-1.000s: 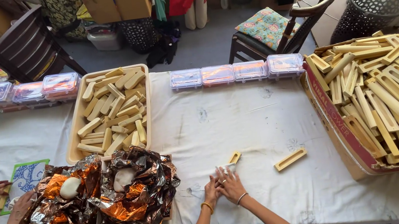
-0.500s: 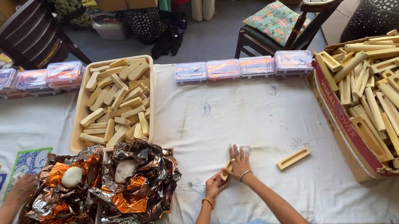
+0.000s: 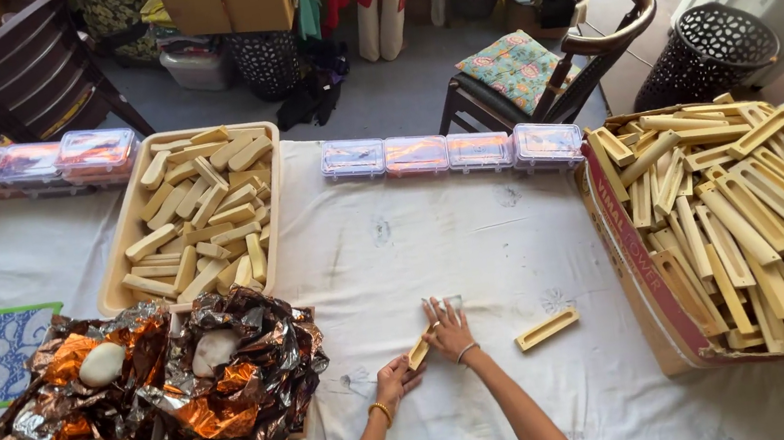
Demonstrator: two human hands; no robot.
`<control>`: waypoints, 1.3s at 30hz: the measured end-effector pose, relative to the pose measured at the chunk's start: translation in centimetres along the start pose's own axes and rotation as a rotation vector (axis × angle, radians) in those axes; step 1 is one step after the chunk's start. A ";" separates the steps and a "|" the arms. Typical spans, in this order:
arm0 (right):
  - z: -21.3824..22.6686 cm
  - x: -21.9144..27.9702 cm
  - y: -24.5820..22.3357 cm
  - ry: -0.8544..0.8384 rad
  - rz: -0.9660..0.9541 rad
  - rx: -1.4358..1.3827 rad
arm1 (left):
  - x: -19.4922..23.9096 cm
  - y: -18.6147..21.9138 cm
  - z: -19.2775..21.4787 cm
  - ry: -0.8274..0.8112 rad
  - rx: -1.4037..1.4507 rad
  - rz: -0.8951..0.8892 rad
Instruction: The person picks up small wooden items from a tray and wipes them with a white cloth. They then place the items onto a sheet of foil and wrap them. Another person is visible on the left, also handling wooden items.
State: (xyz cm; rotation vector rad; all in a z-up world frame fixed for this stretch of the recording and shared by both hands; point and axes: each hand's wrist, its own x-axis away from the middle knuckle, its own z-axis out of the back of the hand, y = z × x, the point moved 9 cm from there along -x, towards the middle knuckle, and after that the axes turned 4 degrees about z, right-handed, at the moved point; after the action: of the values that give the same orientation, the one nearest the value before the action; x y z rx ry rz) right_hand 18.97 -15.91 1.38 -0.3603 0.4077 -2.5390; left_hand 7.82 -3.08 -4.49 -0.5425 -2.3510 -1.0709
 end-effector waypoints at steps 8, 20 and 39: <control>-1.8 -1.0 1.1 -0.098 -0.073 0.024 | -1.3 -0.1 0.1 0.023 -0.054 0.055; 4.1 6.2 -6.0 0.389 0.262 -0.049 | 0.4 2.5 -0.9 0.088 -0.533 -0.210; 11.1 9.8 -0.9 1.005 -0.261 -1.122 | 10.6 0.2 -8.8 -0.389 -0.126 0.256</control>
State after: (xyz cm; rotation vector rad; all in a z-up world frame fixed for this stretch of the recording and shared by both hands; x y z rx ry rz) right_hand 14.22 -22.93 13.60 0.5770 2.2588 -2.2629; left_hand 1.87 -8.25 6.77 -1.1563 -2.4530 -1.0730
